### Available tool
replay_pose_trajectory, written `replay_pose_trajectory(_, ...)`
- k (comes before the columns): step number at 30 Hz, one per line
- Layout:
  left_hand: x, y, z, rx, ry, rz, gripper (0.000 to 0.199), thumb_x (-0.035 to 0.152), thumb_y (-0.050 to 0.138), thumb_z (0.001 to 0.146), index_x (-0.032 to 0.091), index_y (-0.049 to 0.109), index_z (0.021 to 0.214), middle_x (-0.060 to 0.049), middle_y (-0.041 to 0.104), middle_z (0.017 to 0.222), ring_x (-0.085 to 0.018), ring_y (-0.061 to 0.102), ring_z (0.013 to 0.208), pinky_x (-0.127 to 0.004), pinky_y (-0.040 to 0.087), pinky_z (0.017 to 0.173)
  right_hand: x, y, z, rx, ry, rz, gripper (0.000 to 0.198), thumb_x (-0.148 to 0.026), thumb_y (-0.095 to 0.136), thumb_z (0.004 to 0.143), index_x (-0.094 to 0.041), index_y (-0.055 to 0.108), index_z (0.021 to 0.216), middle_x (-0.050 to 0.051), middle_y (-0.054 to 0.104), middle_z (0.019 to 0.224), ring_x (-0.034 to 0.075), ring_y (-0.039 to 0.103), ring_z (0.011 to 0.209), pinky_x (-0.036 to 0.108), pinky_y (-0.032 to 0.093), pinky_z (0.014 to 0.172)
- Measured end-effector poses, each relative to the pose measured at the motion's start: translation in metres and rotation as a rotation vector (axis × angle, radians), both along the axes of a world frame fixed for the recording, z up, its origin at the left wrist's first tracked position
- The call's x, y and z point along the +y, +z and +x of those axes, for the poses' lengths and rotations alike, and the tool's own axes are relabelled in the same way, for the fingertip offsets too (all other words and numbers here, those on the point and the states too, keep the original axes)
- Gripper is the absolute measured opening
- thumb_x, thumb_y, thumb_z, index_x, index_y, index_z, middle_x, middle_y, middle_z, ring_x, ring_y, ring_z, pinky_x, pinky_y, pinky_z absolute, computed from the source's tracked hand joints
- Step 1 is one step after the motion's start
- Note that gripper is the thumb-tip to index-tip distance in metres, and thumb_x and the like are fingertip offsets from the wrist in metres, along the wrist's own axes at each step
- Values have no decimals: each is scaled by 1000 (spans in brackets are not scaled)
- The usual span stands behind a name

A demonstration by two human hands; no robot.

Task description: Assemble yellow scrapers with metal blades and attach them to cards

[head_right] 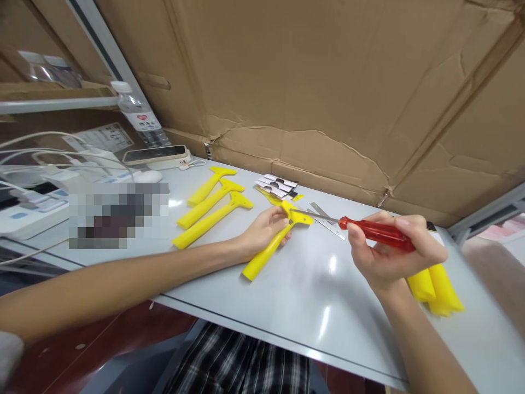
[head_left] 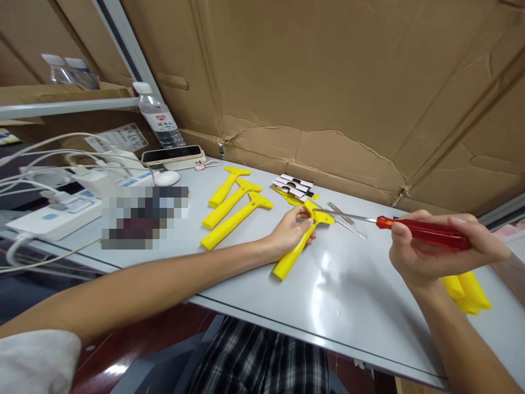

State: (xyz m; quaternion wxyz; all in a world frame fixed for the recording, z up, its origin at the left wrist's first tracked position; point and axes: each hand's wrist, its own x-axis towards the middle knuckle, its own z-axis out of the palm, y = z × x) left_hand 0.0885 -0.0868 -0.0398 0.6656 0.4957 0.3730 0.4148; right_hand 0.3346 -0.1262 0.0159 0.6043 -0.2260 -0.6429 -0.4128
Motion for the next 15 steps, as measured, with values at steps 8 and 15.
replay_pose_trajectory(8, -1, 4, 1, 1, 19, -21, 5, 14, 54, 101, 16, 53, 105, -3, 64, 90, -8, 61, 58, -24, 50, 56, -1, -2, -8, 38, 128, -154, 65, -30, 57, 78, -30, 47, 143, 6, 53, 115, 15, 65, 80, 34, 61, 57)
replay_pose_trajectory(15, -1, 0, 2, 0, 19, -18, 5, 14, 53, 101, 16, 53, 106, -6, 64, 99, -8, 62, 59, -23, 50, 54, 2, -11, 7, 45, -46, -144, 63, -30, 62, 76, -29, 45, 137, 8, 51, 118, 13, 66, 74, 31, 58, 58)
